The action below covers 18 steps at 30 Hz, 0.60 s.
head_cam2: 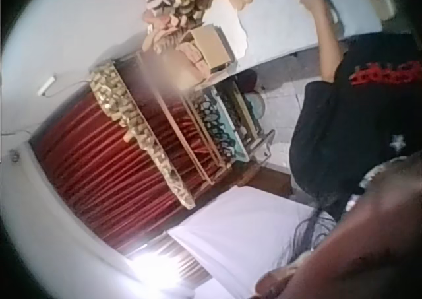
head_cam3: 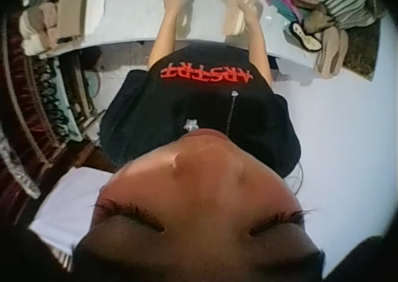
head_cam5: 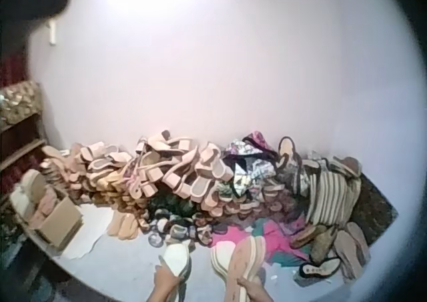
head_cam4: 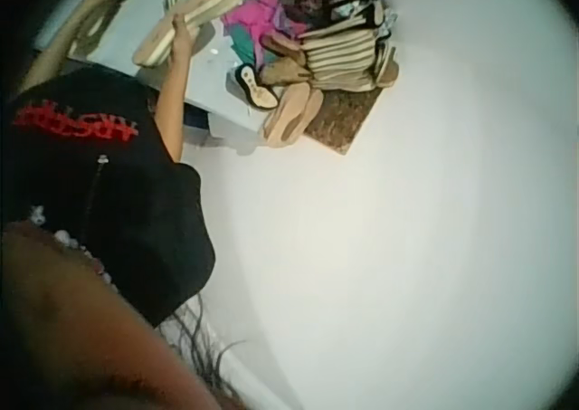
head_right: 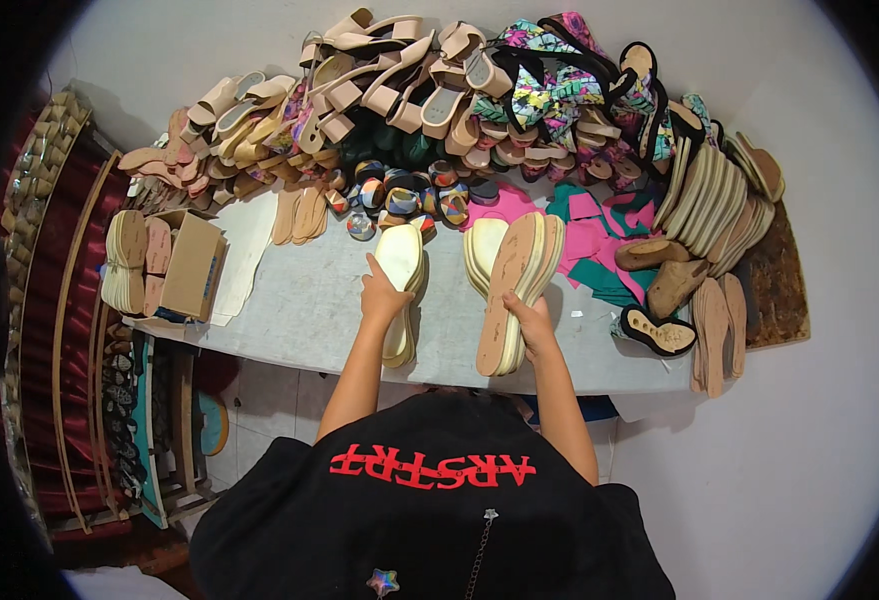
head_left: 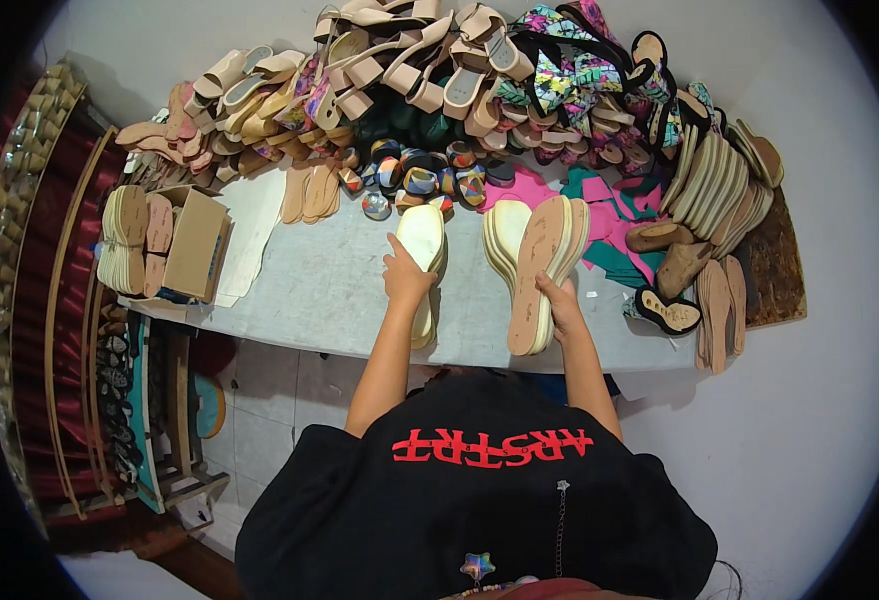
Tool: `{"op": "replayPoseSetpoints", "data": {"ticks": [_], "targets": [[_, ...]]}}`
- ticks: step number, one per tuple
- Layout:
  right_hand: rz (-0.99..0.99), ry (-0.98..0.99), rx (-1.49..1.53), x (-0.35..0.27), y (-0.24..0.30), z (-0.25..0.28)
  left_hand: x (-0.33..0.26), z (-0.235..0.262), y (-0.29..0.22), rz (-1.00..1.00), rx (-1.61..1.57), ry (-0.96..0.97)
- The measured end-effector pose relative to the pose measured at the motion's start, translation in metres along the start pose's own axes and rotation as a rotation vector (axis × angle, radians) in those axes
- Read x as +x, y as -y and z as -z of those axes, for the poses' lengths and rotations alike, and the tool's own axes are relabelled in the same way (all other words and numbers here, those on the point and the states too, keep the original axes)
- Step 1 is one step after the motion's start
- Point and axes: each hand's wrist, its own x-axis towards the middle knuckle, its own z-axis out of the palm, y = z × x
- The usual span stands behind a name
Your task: Organizing and stacking shoe soles on a workshop table.
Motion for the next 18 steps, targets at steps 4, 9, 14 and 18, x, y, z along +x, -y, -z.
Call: {"op": "replayPoseSetpoints", "data": {"ticks": [4, 9, 14, 18], "targets": [[0.027, 0.010, 0.000, -0.001, 0.000, -0.002, 0.000, 0.002, -0.003, 0.013, -0.006, 0.023], [0.028, 0.017, 0.007, -0.004, 0.004, -0.007, 0.000, 0.000, -0.001, 0.002, 0.042, 0.025], [0.024, 0.021, 0.001, -0.005, 0.005, -0.007, -0.008, -0.003, -0.003, 0.004, 0.040, -0.008], [0.020, 0.010, 0.009, -0.004, 0.003, -0.006, -0.009, -0.006, -0.005, 0.001, 0.062, -0.018]]}}
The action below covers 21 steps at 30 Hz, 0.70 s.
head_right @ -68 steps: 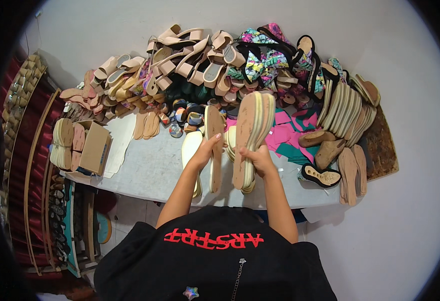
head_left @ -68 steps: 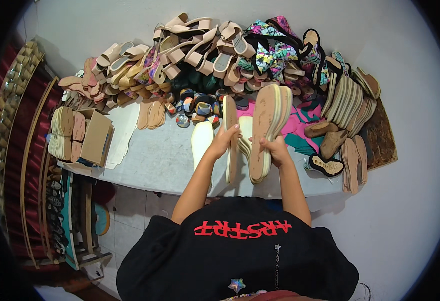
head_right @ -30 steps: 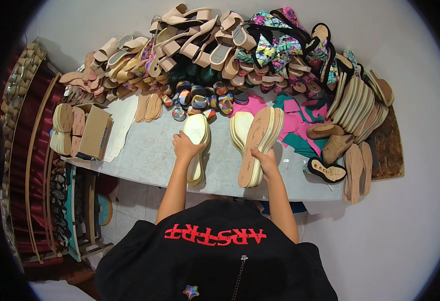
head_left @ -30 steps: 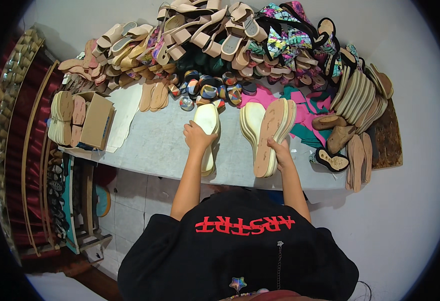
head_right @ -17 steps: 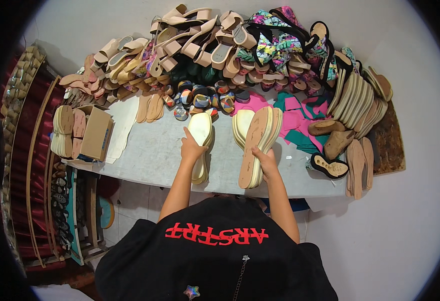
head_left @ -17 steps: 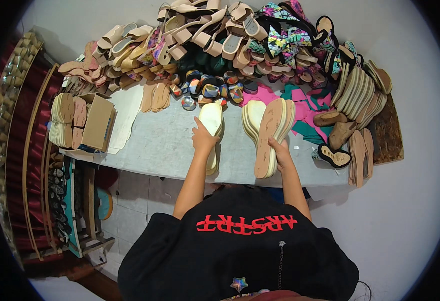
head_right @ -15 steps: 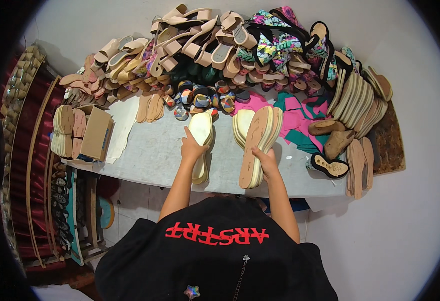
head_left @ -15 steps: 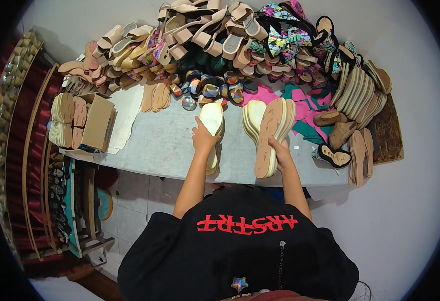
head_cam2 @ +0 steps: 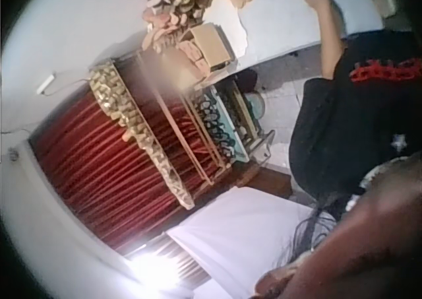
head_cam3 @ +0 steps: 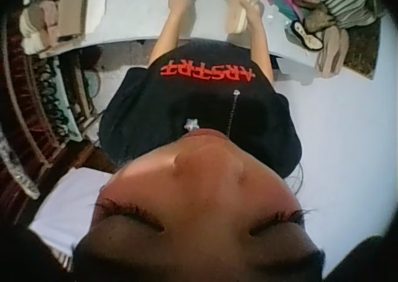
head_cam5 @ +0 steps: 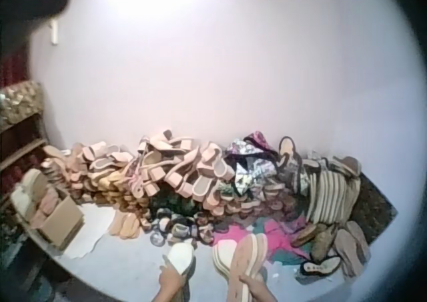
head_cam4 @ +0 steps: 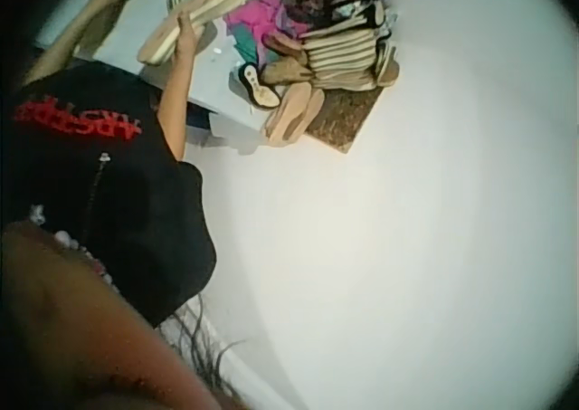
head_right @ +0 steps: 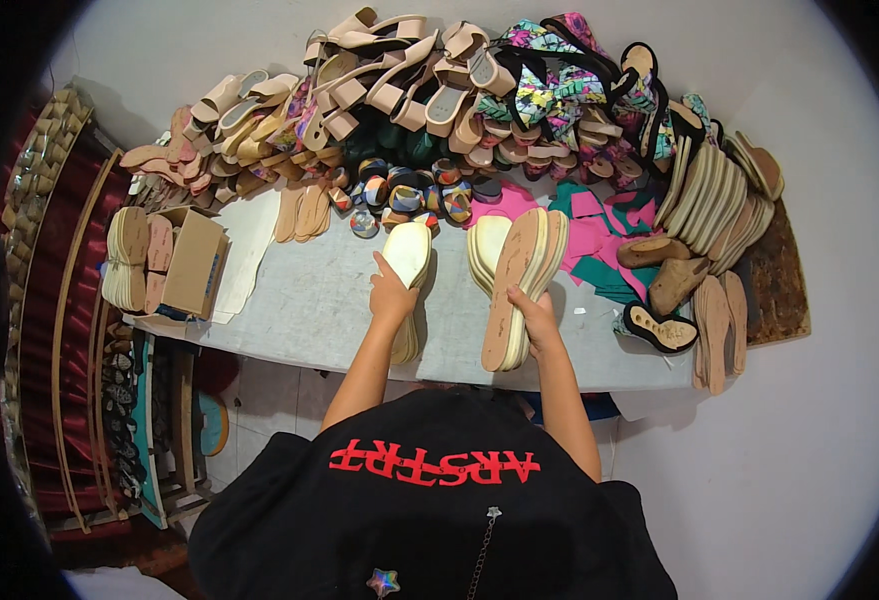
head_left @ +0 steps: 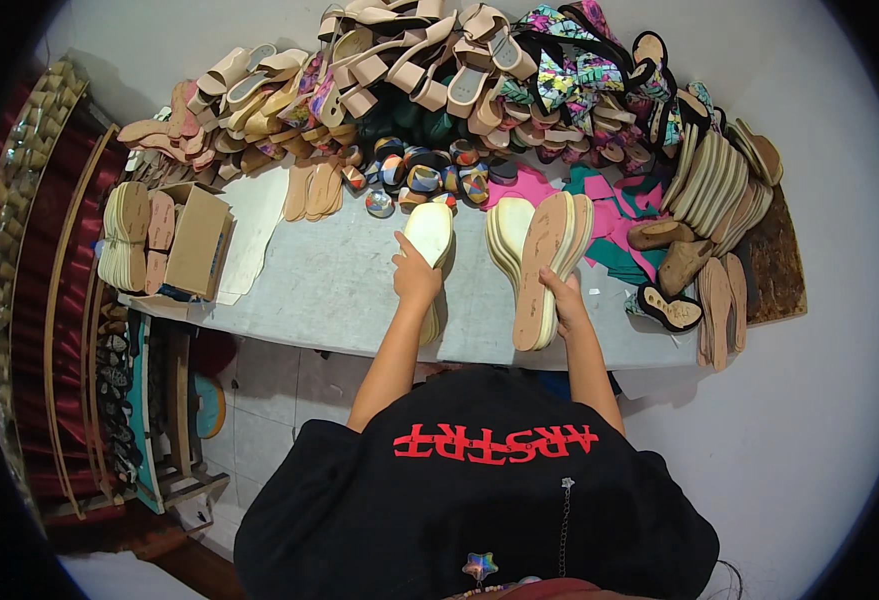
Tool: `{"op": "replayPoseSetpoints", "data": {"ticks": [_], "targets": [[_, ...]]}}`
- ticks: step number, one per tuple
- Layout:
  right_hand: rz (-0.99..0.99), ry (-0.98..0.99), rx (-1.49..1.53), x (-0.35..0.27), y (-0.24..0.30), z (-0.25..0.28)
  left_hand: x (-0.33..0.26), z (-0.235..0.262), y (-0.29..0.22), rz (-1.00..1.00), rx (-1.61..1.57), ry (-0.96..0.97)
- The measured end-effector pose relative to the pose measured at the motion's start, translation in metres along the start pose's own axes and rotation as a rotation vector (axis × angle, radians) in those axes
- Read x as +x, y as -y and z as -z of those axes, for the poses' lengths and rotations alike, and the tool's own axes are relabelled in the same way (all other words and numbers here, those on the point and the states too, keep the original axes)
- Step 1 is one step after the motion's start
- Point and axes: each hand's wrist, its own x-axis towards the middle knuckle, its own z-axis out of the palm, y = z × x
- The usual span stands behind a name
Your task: Organizing and stacking shoe soles on a workshop table.
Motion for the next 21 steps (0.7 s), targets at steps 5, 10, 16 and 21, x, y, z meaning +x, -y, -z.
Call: {"op": "replayPoseSetpoints", "data": {"ticks": [5, 10, 16, 21], "targets": [[0.004, -0.013, 0.005, 0.001, -0.001, 0.004, -0.010, 0.006, -0.008, 0.026, 0.042, 0.012], [0.000, -0.018, -0.009, -0.002, 0.003, 0.005, -0.011, 0.002, 0.003, 0.001, 0.009, -0.030], [-0.006, -0.004, 0.010, -0.006, 0.004, 0.003, -0.011, 0.001, 0.005, 0.003, 0.038, 0.010], [-0.044, 0.038, 0.083, -0.006, 0.004, 0.008, -0.025, 0.000, -0.002, -0.104, 0.294, -0.317]]}}
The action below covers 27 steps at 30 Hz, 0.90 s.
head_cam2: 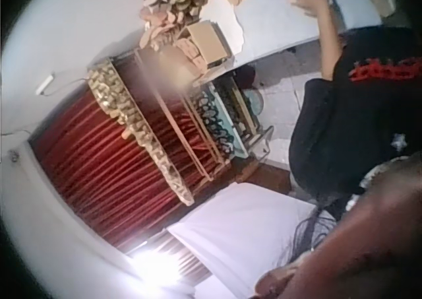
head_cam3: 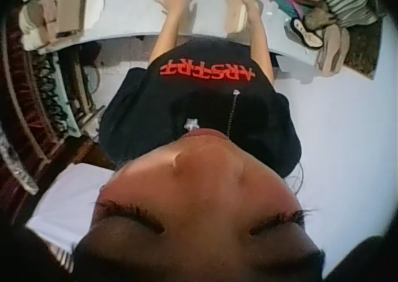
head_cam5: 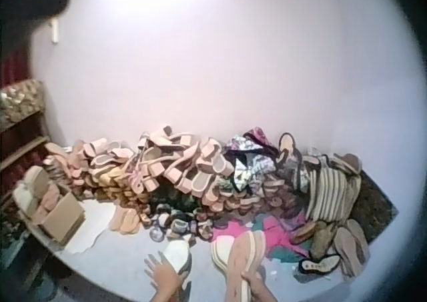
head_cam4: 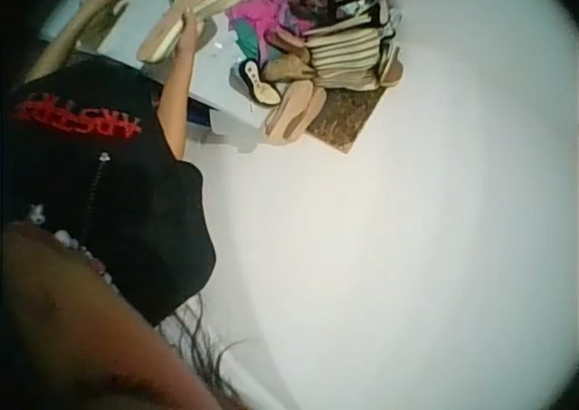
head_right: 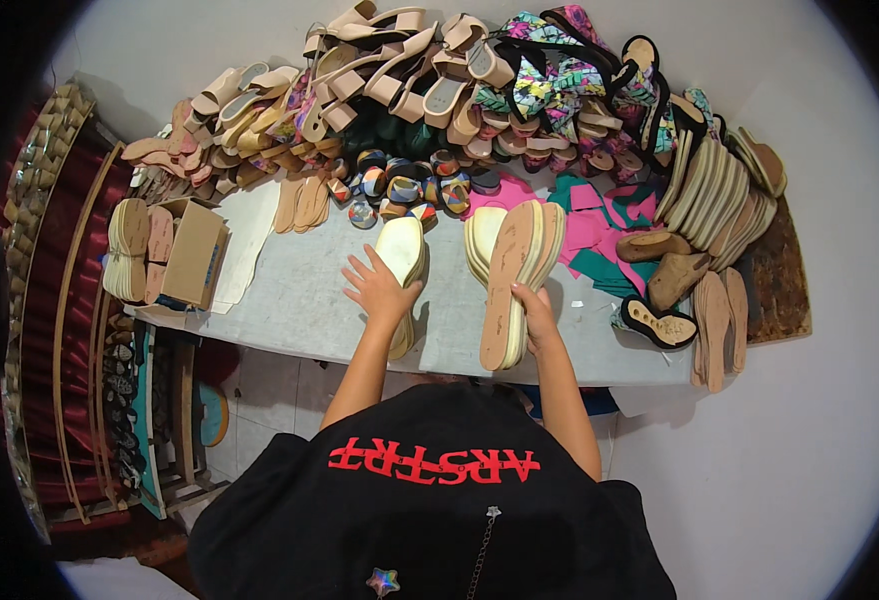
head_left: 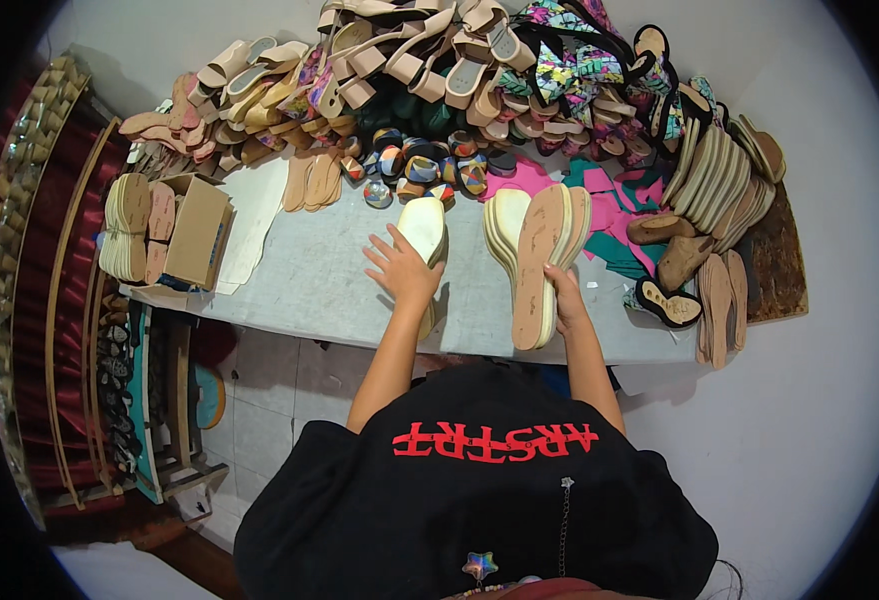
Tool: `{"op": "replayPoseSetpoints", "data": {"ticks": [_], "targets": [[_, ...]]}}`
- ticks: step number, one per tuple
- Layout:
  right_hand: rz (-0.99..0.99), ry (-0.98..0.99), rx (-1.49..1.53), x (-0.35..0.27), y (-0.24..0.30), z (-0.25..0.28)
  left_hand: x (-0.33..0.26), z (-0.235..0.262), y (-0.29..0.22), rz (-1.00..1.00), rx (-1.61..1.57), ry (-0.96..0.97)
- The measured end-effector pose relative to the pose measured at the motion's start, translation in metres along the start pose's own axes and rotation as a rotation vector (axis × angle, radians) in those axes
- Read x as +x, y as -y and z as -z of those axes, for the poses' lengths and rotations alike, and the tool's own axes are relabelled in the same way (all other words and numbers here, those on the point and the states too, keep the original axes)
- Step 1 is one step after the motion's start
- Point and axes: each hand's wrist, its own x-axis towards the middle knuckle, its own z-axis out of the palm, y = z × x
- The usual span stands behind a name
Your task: Organizing and stacking shoe soles on a workshop table.
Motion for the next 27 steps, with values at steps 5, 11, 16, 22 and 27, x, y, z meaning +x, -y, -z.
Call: {"op": "replayPoseSetpoints", "data": {"ticks": [5, 11, 16, 22, 27], "targets": [[0.134, 0.005, -0.179, 0.005, -0.004, -0.004, 0.003, 0.008, -0.018, -0.342, -0.458, -0.076], [0.326, -0.023, -0.449, 0.003, -0.004, -0.020, -0.028, 0.043, -0.053, -0.180, -1.331, 1.146], [0.227, -0.009, -0.244, 0.002, -0.002, -0.003, -0.025, 0.026, -0.054, -0.116, -1.411, 1.148], [0.225, -0.201, -0.149, -0.006, 0.013, 0.017, -0.011, -0.024, -0.057, -0.015, -1.331, 0.735], [0.266, -0.298, -0.176, -0.015, 0.019, 0.040, -0.010, -0.030, -0.067, 0.038, -1.392, 0.731]]}}
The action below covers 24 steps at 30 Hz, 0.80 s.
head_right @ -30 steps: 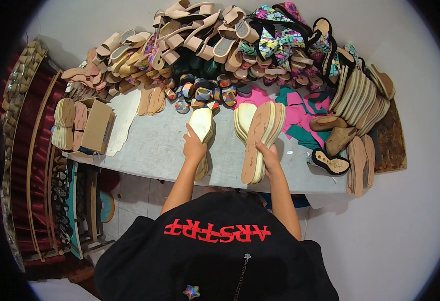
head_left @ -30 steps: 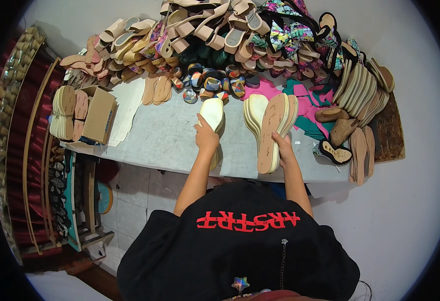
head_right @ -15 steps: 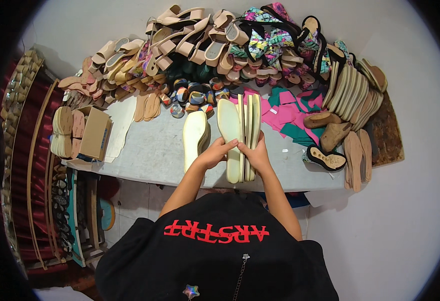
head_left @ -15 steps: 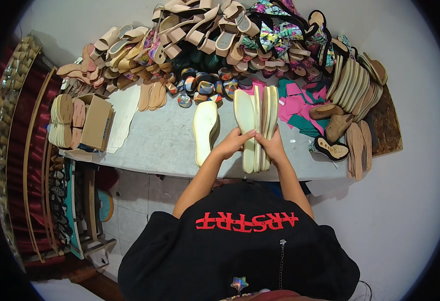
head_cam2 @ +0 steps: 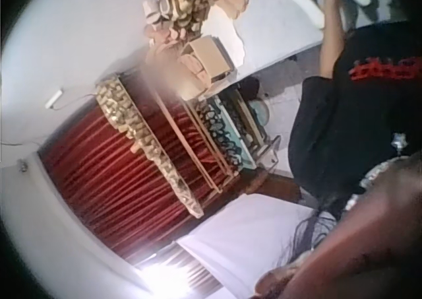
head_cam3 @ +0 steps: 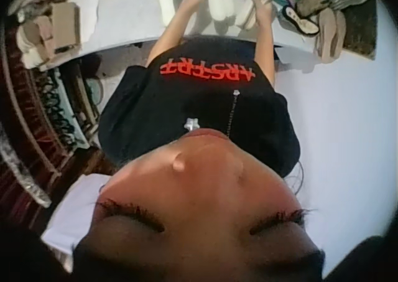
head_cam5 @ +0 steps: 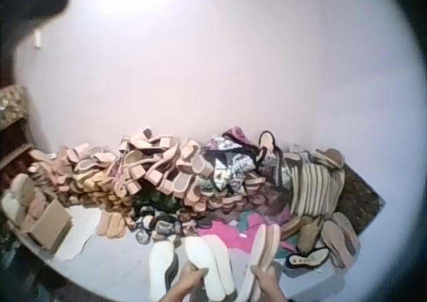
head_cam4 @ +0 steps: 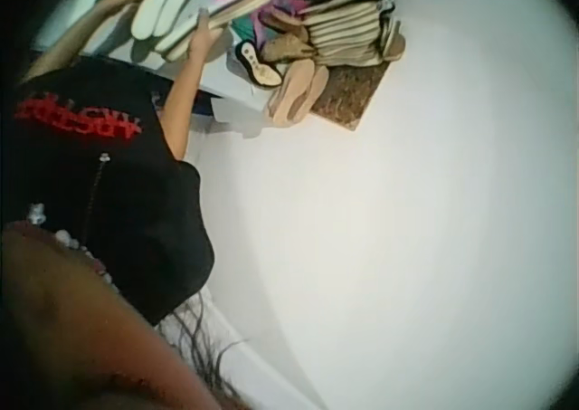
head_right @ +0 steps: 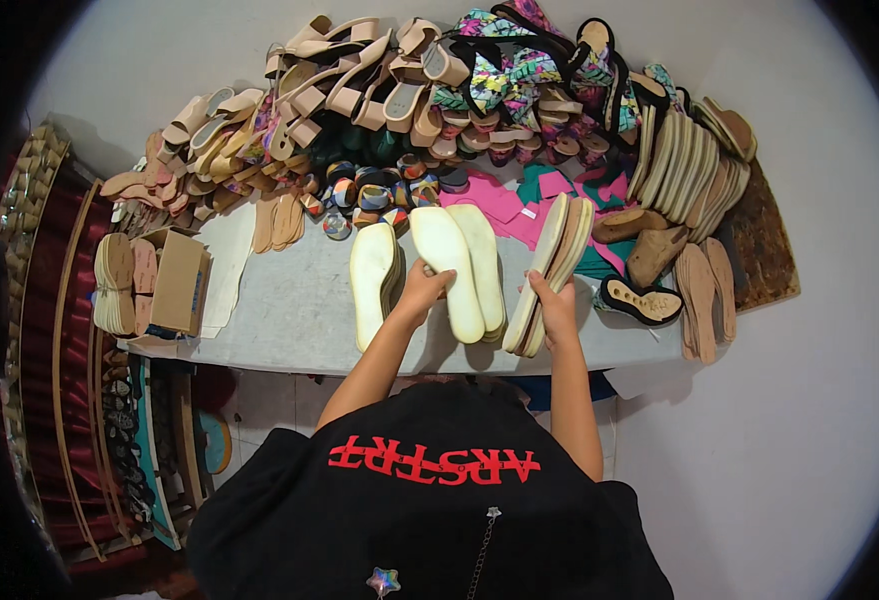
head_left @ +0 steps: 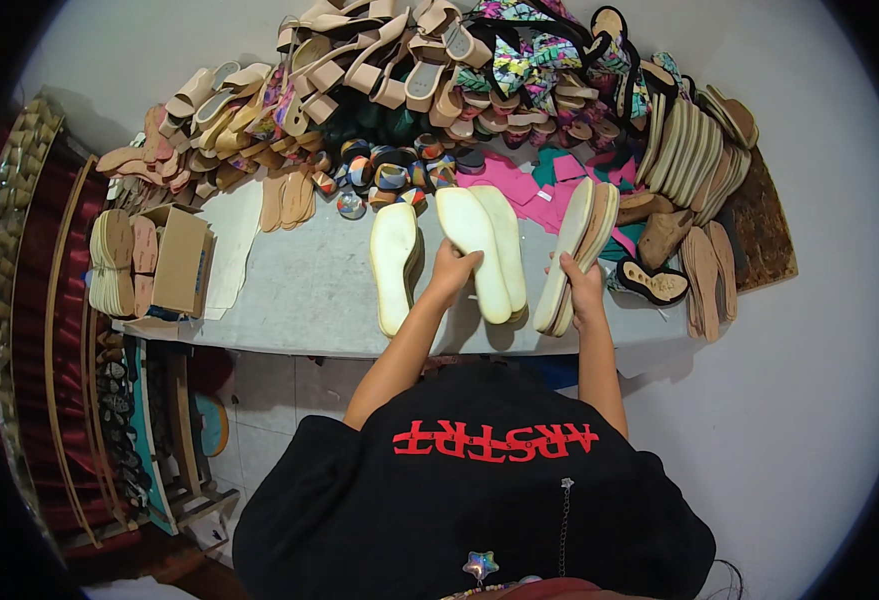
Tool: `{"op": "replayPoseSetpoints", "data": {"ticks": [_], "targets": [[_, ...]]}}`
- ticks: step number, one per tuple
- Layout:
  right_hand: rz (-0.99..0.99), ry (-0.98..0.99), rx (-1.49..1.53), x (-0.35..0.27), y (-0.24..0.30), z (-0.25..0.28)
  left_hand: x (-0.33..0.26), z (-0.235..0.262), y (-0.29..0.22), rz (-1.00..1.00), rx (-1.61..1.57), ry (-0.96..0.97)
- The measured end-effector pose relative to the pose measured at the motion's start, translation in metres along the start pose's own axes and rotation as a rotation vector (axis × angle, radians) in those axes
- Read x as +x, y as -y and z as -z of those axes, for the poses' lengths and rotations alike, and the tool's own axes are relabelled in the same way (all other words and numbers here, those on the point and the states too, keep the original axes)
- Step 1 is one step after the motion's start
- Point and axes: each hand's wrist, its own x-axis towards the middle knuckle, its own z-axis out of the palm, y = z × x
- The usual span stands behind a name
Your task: Organizing and stacking shoe soles on a workshop table.
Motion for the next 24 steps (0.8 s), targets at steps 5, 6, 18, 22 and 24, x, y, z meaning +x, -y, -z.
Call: {"op": "replayPoseSetpoints", "data": {"ticks": [5, 6, 18, 22, 24], "targets": [[-0.040, -0.036, 0.027, -0.001, -0.002, 0.016, 0.014, -0.018, 0.002, 0.034, 0.039, 0.162], [-0.019, -0.038, 0.008, -0.002, -0.003, 0.018, 0.015, -0.020, 0.003, 0.036, 0.039, 0.167], [-0.042, -0.048, 0.003, 0.001, -0.002, 0.023, 0.017, -0.024, 0.008, -0.012, -0.073, -0.036], [-0.034, -0.021, 0.001, 0.004, -0.003, 0.019, 0.019, -0.022, 0.012, -0.125, 0.175, -0.094], [-0.029, 0.006, -0.015, 0.003, -0.003, 0.017, 0.014, -0.024, 0.006, -0.137, 0.238, -0.107]]}}
